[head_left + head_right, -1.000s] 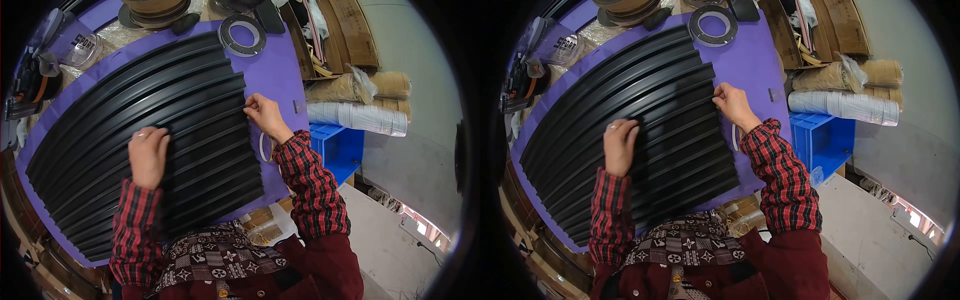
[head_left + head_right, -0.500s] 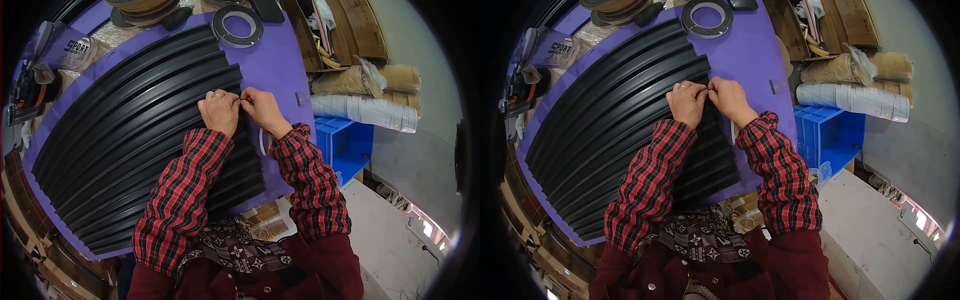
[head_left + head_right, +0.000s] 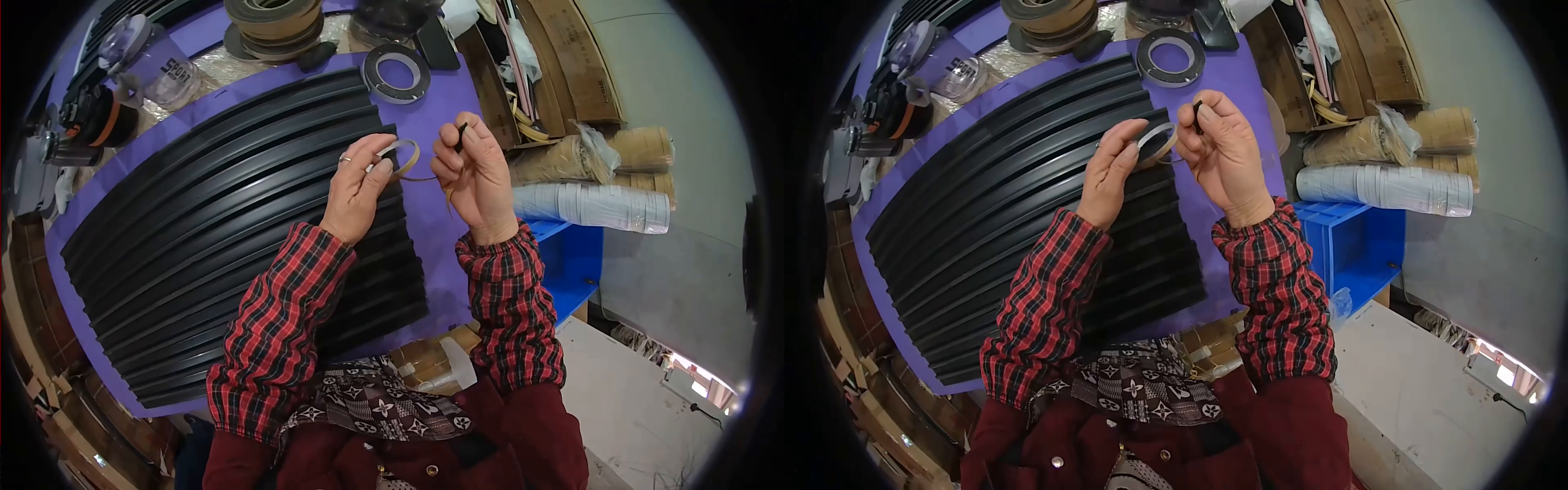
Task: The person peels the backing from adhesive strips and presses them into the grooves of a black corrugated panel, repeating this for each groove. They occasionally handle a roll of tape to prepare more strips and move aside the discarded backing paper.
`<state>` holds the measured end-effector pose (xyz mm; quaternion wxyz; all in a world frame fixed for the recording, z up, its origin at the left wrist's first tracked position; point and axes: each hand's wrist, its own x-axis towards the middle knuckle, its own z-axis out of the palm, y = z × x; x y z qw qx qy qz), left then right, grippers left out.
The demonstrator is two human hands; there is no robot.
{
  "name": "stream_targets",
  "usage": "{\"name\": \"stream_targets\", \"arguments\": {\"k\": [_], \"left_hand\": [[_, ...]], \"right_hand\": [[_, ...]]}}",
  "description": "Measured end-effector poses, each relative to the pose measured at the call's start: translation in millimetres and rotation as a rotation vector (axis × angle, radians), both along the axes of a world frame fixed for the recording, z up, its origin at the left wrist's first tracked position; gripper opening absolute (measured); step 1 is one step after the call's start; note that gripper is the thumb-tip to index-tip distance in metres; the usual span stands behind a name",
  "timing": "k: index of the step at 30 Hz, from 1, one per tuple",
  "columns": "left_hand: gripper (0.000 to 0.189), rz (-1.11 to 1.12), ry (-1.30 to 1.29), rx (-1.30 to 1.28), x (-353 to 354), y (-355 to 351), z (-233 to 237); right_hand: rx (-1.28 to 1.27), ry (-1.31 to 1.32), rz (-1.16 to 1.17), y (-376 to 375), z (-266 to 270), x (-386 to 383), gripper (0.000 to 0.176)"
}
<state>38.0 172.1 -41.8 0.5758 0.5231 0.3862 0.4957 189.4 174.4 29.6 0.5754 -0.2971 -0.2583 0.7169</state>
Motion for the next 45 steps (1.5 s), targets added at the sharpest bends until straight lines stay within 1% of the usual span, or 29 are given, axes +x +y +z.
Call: {"name": "stream_targets", "arguments": {"k": [2,3,5,6,7,9,10,11,12,13,14,15,16,17,19,20,21,23,24,26,27,31,33,34,35,36,37,39,45], "left_hand": [[0.028,-0.094,0.195,0.272,-10,-2,11],[0.025,-0.144,0.104,0.241,-11,-9,18],[0.019,-0.299,0.403,0.491,-24,-13,21],[0.010,-0.298,0.447,0.423,-26,-19,23],[0.010,-0.284,0.457,0.433,-29,-27,24],[0.007,0.132,0.738,0.611,-34,-40,32],[0.007,0.282,0.892,0.670,-36,-45,36],[0.007,0.294,0.896,0.677,-38,-51,40],[0.007,0.341,0.990,0.644,-39,-58,44],[0.008,0.386,1.081,0.609,-39,-63,47],[0.011,0.429,1.107,0.691,-39,-67,50],[0.013,0.361,1.143,0.662,-38,-76,55],[0.016,0.294,1.178,0.631,-37,-88,61],[0.020,0.265,1.137,0.676,-35,-97,66],[0.025,0.121,1.037,0.570,-32,-117,85],[0.023,0.078,0.926,0.502,-40,-123,100],[0.019,0.157,0.762,0.447,-50,-122,109],[0.015,0.278,0.496,0.404,-80,-110,121],[0.015,0.179,0.424,0.194,-92,-105,133],[0.016,-0.182,-0.142,-0.143,-87,-97,116],[0.016,-0.381,-0.170,-0.273,-93,-97,115],[0.014,-0.424,-0.155,-0.356,-100,-104,107],[0.009,-0.326,-0.034,-0.326,-102,-111,108],[0.009,-0.323,-0.034,-0.327,-105,-112,106],[0.006,-0.107,0.235,-0.038,-107,-112,100],[0.004,0.113,0.498,0.254,-111,-112,93],[0.006,0.186,0.555,0.247,-122,-109,82],[0.006,0.265,0.720,0.302,-144,-103,66],[0.005,0.252,0.840,0.371,-181,-111,29]], "right_hand": [[0.030,0.031,0.044,-3,9,-11,0.009],[0.044,0.052,0.075,-4,13,-16,0.009],[0.102,0.067,0.132,-7,16,-26,0.008],[0.144,0.075,0.175,-8,19,-30,0.008],[0.157,0.080,0.188,-10,23,-37,0.008],[0.127,-0.413,-0.064,-11,30,-50,0.008],[0.140,-0.410,-0.057,-13,30,-51,0.008],[0.192,-0.590,-0.143,-15,26,-51,0.009],[0.244,-0.768,-0.233,-16,23,-51,0.009],[0.254,-0.764,-0.231,-20,20,-54,0.009],[0.251,-0.636,-0.297,-24,19,-64,0.009],[0.245,-0.507,-0.359,-29,19,-74,0.009],[0.167,-0.335,-0.293,-32,24,-82,0.009],[0.173,-0.329,-0.287,-33,23,-84,0.009],[0.002,0.264,0.018,-34,20,-85,0.008],[-0.023,0.377,0.117,-37,25,-84,0.008],[-0.023,0.381,0.128,-40,28,-84,0.008],[0.034,0.608,0.377,-46,31,-84,0.009],[0.046,0.639,0.411,-50,34,-89,0.008],[0.066,0.688,0.462,-53,39,-100,0.008],[0.095,0.727,0.508,-53,41,-106,0.008],[0.135,0.735,0.576,-57,49,-115,0.007],[0.175,0.690,0.539,-60,46,-119,0.006],[0.222,0.641,0.500,-60,45,-121,0.008],[0.221,0.642,0.501,-63,48,-122,0.008],[0.310,0.505,0.362,-68,53,-122,0.008],[0.396,0.365,0.221,-71,57,-121,0.008],[0.448,0.473,0.224,-69,50,-108,0.007],[0.434,0.553,0.098,-75,44,-102,0.007]]}}
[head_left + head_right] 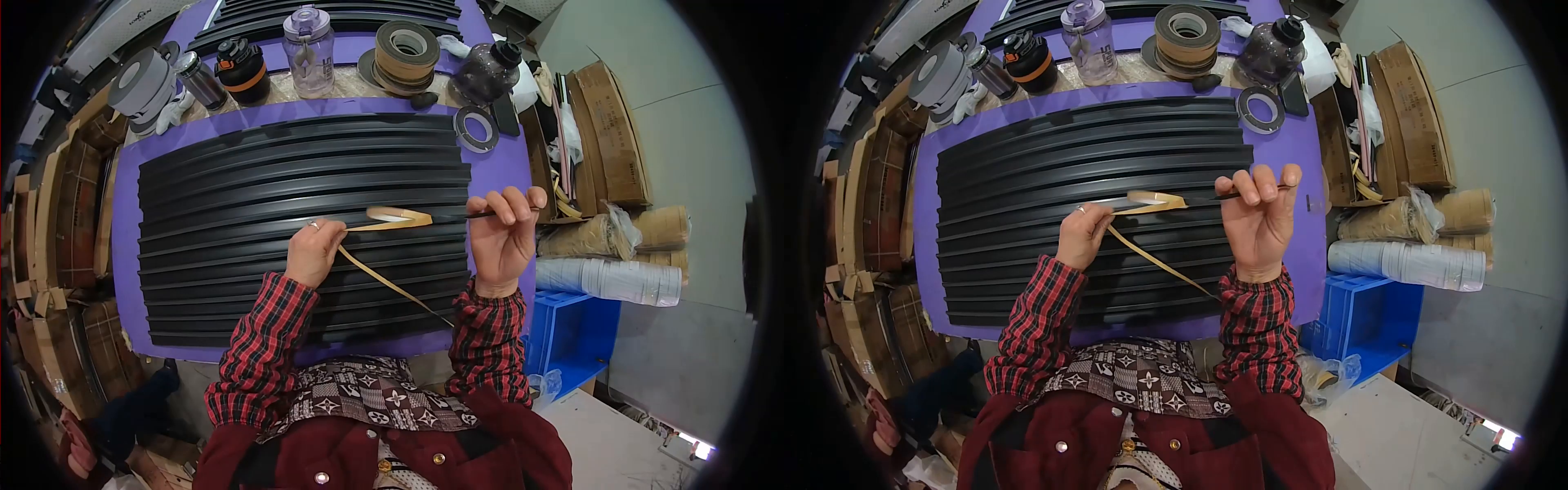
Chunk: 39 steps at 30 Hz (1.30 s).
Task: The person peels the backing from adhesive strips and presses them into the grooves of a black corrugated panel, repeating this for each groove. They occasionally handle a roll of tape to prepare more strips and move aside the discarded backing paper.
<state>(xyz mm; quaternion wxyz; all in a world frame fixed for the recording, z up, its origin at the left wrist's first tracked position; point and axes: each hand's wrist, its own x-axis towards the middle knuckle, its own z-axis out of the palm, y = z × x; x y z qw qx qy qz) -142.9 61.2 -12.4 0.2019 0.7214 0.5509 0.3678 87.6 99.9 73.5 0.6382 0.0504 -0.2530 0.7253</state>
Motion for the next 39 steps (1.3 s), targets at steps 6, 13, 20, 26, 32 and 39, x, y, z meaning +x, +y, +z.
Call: {"name": "stream_targets", "arguments": {"k": [6,13,20,26,32,39], "left_hand": [[0.007,-0.136,-0.078,-0.108,-17,-22,-18],[0.029,-0.499,-0.393,-0.263,-77,-85,-12],[0.015,0.735,0.103,-0.103,-382,-72,-93],[0.017,0.821,-0.133,-0.346,-453,-51,-117],[0.017,0.852,-0.321,-0.263,-465,-37,-109],[0.011,0.766,-0.267,-0.392,-465,-20,-116]], "right_hand": [[0.002,-0.470,-0.341,-11,18,-36,0.016],[-0.025,-1.222,-0.161,-13,4,-136,0.027],[-0.225,-1.472,0.434,10,-73,-326,0.031],[-0.171,-1.537,0.606,11,-118,-482,0.010],[-0.024,-1.652,0.613,24,-145,-552,0.016],[0.134,-1.854,0.493,35,-165,-589,0.009]]}}
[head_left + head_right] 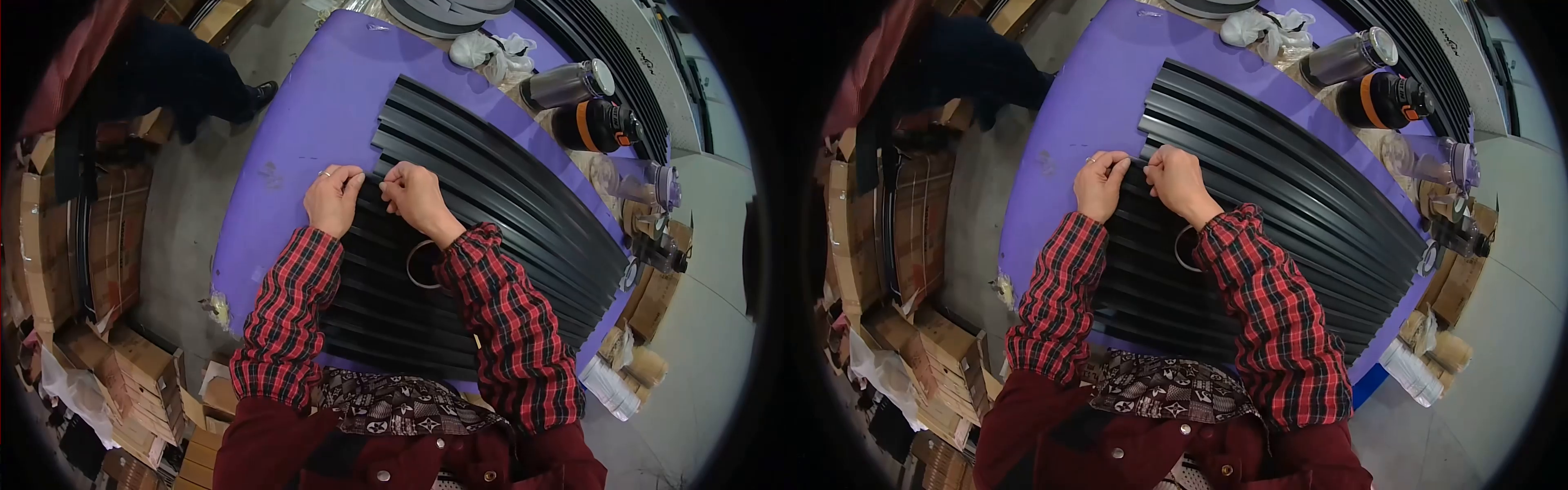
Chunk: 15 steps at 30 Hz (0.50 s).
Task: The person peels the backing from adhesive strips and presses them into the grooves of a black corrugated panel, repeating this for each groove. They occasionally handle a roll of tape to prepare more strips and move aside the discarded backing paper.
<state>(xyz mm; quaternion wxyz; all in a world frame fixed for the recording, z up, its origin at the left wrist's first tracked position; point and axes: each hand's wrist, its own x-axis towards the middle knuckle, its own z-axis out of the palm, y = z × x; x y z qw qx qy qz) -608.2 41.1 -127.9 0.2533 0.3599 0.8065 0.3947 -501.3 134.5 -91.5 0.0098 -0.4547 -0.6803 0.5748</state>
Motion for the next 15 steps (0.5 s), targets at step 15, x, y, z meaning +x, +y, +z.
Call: {"name": "stream_targets", "arguments": {"k": [15], "left_hand": [[0.018,-0.013,-0.038,-0.093,-2,4,3]], "right_hand": [[0.372,-0.043,0.158,0,-8,-3,0.014]]}}
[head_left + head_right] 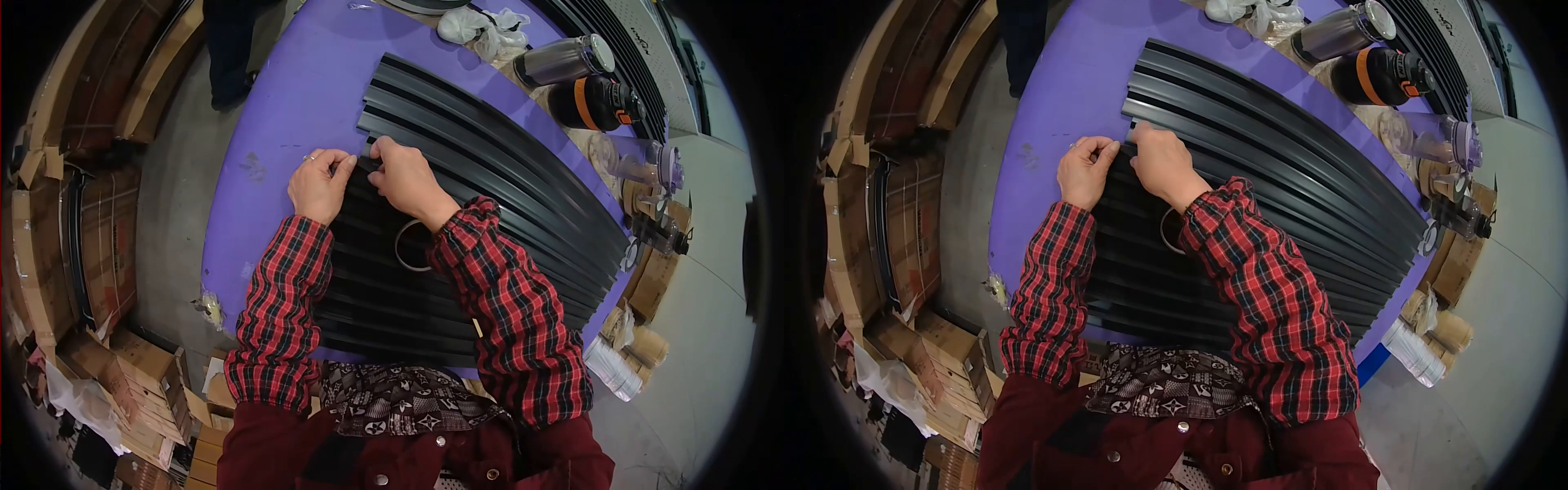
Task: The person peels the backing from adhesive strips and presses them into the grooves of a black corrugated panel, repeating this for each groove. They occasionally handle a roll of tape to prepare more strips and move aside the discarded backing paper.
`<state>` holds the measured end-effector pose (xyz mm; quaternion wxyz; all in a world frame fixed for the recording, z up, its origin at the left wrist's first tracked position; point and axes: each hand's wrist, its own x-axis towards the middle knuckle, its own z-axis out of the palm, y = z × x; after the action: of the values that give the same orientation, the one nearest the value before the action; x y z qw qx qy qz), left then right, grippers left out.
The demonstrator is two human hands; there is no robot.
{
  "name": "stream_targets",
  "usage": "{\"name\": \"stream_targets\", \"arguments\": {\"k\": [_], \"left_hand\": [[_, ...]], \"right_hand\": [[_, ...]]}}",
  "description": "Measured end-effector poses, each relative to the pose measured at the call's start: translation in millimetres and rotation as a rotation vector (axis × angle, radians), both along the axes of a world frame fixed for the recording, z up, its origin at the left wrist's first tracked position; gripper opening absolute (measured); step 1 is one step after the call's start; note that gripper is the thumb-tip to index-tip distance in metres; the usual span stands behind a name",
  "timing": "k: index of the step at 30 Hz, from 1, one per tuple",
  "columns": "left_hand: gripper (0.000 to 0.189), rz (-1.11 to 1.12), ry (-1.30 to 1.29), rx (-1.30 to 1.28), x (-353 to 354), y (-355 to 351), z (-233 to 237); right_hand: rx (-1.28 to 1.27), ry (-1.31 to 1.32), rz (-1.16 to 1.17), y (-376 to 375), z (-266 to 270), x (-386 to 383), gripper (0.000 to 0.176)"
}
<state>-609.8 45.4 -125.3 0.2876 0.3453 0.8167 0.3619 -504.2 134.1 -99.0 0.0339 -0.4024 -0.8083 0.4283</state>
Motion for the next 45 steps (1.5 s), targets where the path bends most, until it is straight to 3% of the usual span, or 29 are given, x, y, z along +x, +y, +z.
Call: {"name": "stream_targets", "arguments": {"k": [2,4,6,12,14,15,17,20,26,37,39,41,43,44,45], "left_hand": [[0.019,-0.018,0.015,-0.009,-1,2,2],[0.019,-0.017,-0.001,-0.019,-1,2,3],[0.019,-0.031,-0.004,-0.021,-3,3,2],[0.018,-0.018,-0.029,-0.009,-3,3,0],[0.018,-0.025,-0.037,-0.002,-4,4,-1],[0.018,-0.022,-0.044,0.004,-4,4,-1],[0.019,-0.022,-0.065,0.019,-6,3,-7],[0.019,-0.025,-0.082,0.030,-7,2,-11],[0.020,-0.019,-0.124,0.041,-8,1,-15],[0.018,-0.021,-0.152,0.052,-8,3,-11],[0.014,-0.098,0.127,0.001,-3,9,8],[0.010,-0.239,0.434,0.238,17,20,26],[0.009,-0.462,0.453,0.351,57,31,35],[0.009,-0.597,0.426,0.401,71,36,22],[0.010,-0.594,0.424,0.415,78,36,4]], "right_hand": [[0.322,-0.388,0.235,2,17,11,0.019],[0.274,-0.461,0.257,8,19,34,0.019],[0.234,-0.462,0.221,8,27,54,0.014],[0.574,-0.314,0.270,6,26,92,0.008],[0.022,-0.223,0.014,10,33,95,0.009],[0.022,-0.226,0.006,12,30,99,0.009],[-0.277,-0.222,-0.127,20,20,105,0.012],[-0.382,-0.222,-0.260,24,13,108,0.014],[-0.313,-0.404,-0.258,24,19,99,0.013],[-0.264,-0.511,-0.224,29,16,92,0.013],[-0.260,-0.508,-0.227,31,15,92,0.013],[-0.268,-0.516,-0.245,29,15,92,0.014],[-0.269,-0.515,-0.238,28,18,92,0.016],[-0.265,-0.512,-0.223,28,21,91,0.018],[-0.179,-0.533,-0.216,26,15,90,0.021]]}}
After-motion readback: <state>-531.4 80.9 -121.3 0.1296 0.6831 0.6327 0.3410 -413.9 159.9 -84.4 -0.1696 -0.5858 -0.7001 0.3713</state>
